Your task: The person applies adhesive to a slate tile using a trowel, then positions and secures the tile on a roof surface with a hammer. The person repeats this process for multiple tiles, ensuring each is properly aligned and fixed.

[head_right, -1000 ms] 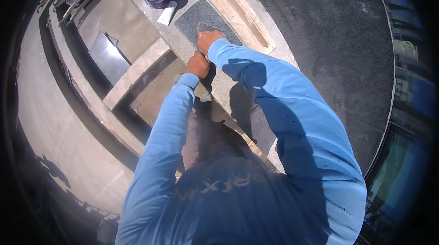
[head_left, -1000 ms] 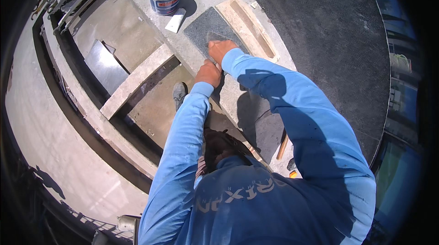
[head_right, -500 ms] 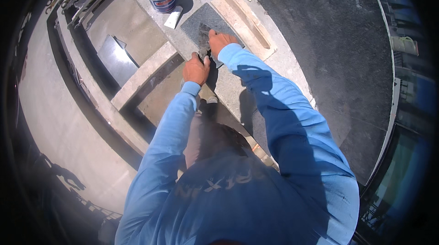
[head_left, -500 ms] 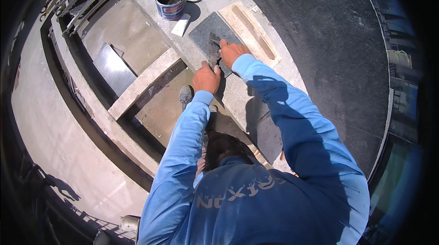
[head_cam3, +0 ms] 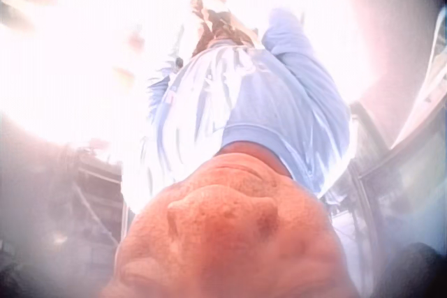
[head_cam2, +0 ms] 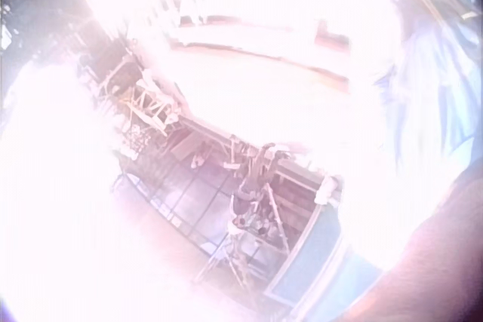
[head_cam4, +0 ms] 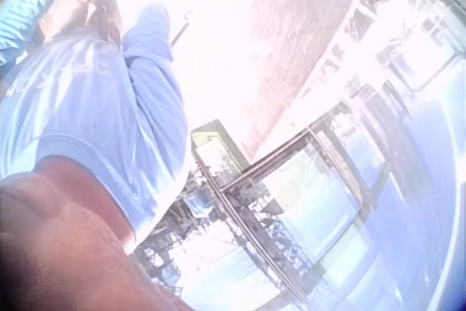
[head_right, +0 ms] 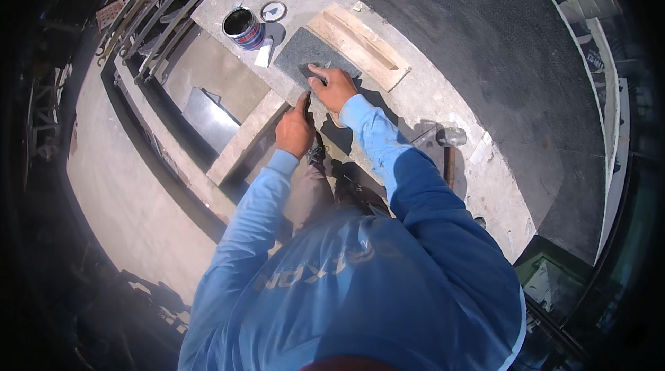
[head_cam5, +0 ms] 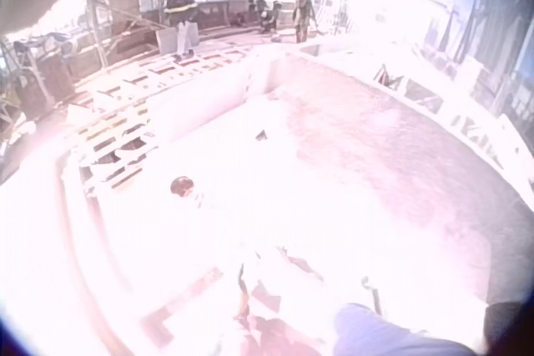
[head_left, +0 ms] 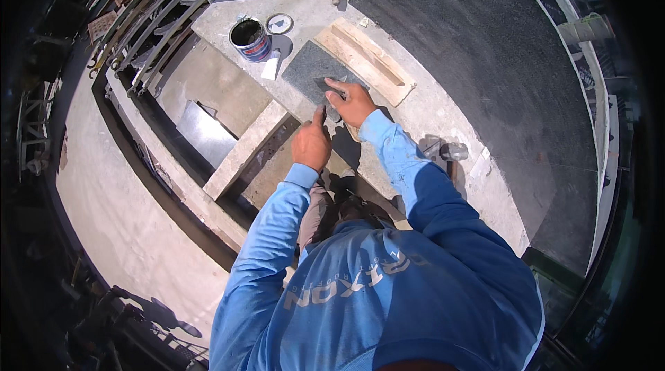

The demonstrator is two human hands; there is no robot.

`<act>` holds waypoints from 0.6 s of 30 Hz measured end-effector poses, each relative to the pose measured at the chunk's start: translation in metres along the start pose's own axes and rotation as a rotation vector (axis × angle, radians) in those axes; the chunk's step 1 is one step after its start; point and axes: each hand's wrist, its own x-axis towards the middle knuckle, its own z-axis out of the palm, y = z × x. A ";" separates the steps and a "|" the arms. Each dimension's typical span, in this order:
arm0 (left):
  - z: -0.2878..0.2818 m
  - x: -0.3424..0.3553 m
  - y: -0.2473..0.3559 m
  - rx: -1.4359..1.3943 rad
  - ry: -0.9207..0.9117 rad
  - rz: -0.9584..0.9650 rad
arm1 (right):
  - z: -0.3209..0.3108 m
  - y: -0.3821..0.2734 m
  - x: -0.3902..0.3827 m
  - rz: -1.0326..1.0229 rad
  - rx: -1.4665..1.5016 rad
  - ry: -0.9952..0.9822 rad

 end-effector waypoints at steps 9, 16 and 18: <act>-0.014 -0.038 0.001 0.013 0.070 0.010 | 0.012 -0.013 -0.057 0.007 0.148 0.208; -0.021 -0.044 -0.003 0.205 0.136 0.037 | -0.011 -0.038 -0.091 -0.048 0.380 0.077; -0.022 -0.047 0.001 0.259 0.118 0.067 | -0.001 -0.027 -0.087 0.020 0.367 0.124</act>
